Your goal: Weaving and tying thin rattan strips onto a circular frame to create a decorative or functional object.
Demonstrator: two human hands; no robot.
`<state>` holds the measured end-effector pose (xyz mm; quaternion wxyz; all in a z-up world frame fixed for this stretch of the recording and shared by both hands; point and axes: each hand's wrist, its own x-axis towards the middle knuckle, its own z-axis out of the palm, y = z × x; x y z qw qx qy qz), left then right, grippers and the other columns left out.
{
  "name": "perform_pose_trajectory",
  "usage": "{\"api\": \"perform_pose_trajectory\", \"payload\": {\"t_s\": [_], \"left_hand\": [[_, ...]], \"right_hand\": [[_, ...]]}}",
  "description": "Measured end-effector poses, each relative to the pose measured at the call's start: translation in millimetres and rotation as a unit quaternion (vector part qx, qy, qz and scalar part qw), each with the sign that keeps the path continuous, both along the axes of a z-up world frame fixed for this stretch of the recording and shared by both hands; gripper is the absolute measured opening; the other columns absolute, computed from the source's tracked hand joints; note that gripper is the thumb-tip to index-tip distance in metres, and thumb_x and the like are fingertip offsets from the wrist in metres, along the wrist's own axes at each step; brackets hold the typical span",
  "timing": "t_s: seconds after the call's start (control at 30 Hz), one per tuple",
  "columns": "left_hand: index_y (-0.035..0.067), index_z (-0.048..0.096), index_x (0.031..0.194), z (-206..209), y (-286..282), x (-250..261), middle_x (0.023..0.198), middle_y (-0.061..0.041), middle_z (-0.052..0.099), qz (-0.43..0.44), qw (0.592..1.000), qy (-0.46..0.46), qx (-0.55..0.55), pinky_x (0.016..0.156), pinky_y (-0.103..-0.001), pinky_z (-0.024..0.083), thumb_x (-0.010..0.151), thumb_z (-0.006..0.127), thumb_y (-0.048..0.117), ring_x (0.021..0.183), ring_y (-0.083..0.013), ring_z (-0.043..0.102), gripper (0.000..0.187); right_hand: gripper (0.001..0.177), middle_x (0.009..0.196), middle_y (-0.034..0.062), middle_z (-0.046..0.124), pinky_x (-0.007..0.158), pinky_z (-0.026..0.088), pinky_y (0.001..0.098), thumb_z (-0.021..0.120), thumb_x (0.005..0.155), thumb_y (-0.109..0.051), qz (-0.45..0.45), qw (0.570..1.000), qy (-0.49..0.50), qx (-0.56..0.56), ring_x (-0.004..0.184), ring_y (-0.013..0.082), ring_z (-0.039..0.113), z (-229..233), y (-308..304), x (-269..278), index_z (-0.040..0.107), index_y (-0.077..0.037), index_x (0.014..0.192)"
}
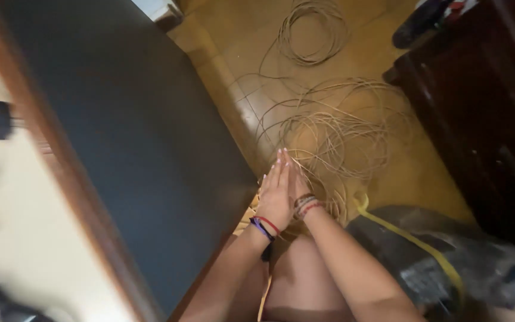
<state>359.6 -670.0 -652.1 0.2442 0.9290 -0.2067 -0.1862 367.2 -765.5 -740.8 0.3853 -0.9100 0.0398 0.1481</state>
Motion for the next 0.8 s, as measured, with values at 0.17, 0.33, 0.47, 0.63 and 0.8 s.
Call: {"api": "perform_pose_trajectory", "payload": {"t_s": [0.17, 0.33, 0.47, 0.63, 0.8], "left_hand": [[0.002, 0.026, 0.158, -38, 6, 12, 0.162, -0.025, 0.028, 0.012, 1.000, 0.022, 0.003, 0.121, -0.053, 0.026, 0.075, 0.064, 0.001, 0.147, -0.0433, 0.033, 0.092], [0.001, 0.027, 0.158, -79, 17, -1, 0.159, -0.027, 0.031, 0.021, 0.999, 0.025, -0.028, 0.119, -0.050, 0.031, 0.077, 0.065, 0.003, 0.144, -0.0449, 0.036, 0.089], [-0.001, 0.033, 0.156, -101, 19, -14, 0.155, -0.028, 0.038, 0.218, 0.904, 0.278, -0.241, 0.115, -0.049, 0.038, 0.093, 0.060, 0.026, 0.141, -0.0434, 0.042, 0.073], [0.007, 0.030, 0.159, -57, 22, -53, 0.144, -0.013, 0.053, 0.382, 0.563, 0.624, -0.384, 0.105, -0.050, 0.042, 0.090, 0.049, 0.087, 0.126, -0.0337, 0.054, 0.107], [0.022, 0.066, 0.104, 118, -8, -53, 0.088, 0.003, 0.072, 0.338, 0.460, 0.690, -0.445, 0.068, -0.036, 0.057, 0.095, 0.054, 0.068, 0.077, -0.0150, 0.070, 0.048]], "right_hand": [[0.076, 0.167, 0.0210, 0.022, 0.125, 0.022, 0.0474, 0.050, 0.099, -0.011, -0.033, 0.996, -0.015, 0.082, 0.151, 0.0374, 0.030, -146, 23, 32, 0.012, -0.012, 0.166], [0.100, 0.163, 0.0321, 0.023, 0.126, 0.023, 0.0509, 0.070, 0.075, 0.001, -0.029, 0.977, 0.007, 0.211, 0.152, 0.0477, 0.022, -208, 26, 57, 0.022, -0.008, 0.163], [0.074, 0.150, 0.0226, 0.043, 0.115, 0.036, 0.0471, 0.054, 0.086, 0.015, -0.135, 0.875, -0.040, 0.462, 0.140, 0.0365, 0.041, -166, 13, 34, 0.039, -0.006, 0.154], [0.021, 0.090, 0.0111, 0.075, 0.084, 0.058, 0.0366, 0.057, 0.102, -0.006, -0.281, 0.906, -0.082, 0.306, 0.085, 0.0211, 0.072, 91, -9, -52, 0.076, -0.008, 0.110], [0.016, 0.086, 0.0092, 0.068, 0.050, 0.041, 0.0235, 0.051, 0.102, -0.015, -0.324, 0.880, -0.006, 0.346, 0.054, 0.0095, 0.050, 305, -15, -149, 0.050, -0.011, 0.117]]}}
